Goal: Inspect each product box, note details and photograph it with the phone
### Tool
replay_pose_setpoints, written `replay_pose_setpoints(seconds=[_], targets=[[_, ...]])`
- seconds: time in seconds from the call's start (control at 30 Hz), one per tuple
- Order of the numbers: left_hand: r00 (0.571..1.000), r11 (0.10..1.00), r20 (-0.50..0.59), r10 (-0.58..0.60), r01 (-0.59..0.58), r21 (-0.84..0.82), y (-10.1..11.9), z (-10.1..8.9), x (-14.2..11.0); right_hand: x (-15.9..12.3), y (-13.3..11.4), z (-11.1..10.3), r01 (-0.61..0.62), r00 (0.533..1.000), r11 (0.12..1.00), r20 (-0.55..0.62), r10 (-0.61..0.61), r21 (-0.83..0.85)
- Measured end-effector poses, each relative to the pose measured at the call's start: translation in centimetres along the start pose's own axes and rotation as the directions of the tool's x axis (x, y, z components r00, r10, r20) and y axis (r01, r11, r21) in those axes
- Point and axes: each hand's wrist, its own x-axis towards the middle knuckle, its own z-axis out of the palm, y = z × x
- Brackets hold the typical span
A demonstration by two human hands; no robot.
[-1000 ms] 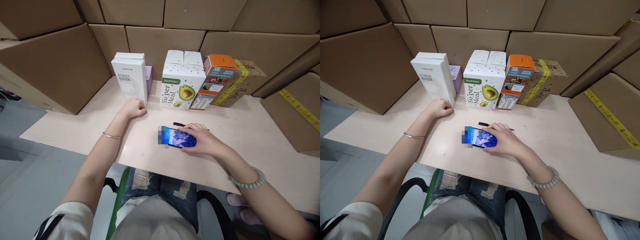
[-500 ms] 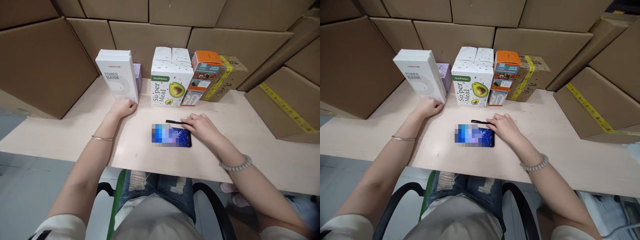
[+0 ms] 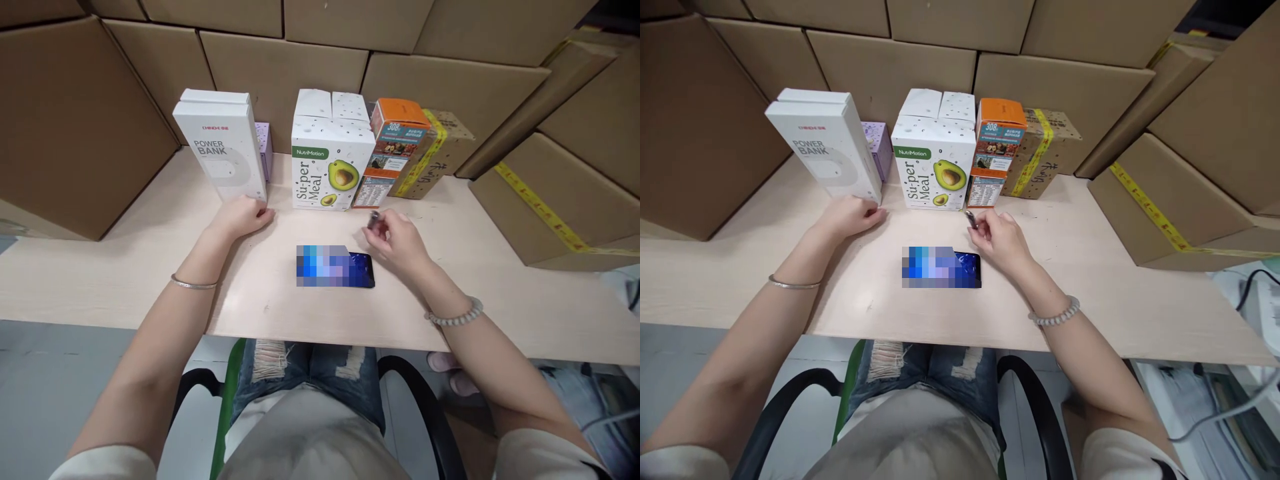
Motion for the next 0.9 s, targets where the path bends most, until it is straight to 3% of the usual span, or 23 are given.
replay_pose_setpoints(seconds=[0.27,0.47,0.7,0.77,0.9], targets=[[0.98,0.987,-0.13,0.151,-0.158,-0.043,2.8,-0.2,-0.8,-0.1,-0.2,-1.2,0.056,0.979,0.994,-0.203,-0.035,0.097],[0.967,0.971,-0.168,0.19,-0.211,-0.116,3.7,-0.4,-1.0,1.5,-0.7,-1.4,-0.064,0.938,0.998,-0.341,0.061,0.001],[0.955,0.928,-0.206,0.213,-0.264,-0.265,3.7,0.3,-0.8,9.9,2.2,-1.3,-0.154,0.812,0.961,-0.584,-0.01,-0.231],[0.956,0.935,-0.213,0.201,-0.252,-0.251,3.7,0.3,-0.8,12.5,3.5,-0.7,-0.154,0.813,0.95,-0.581,-0.035,-0.273],[0.953,0.945,-0.253,0.169,-0.229,-0.232,3.5,0.0,-1.0,15.6,5.1,0.7,-0.213,0.819,0.944,-0.572,0.032,-0.252]])
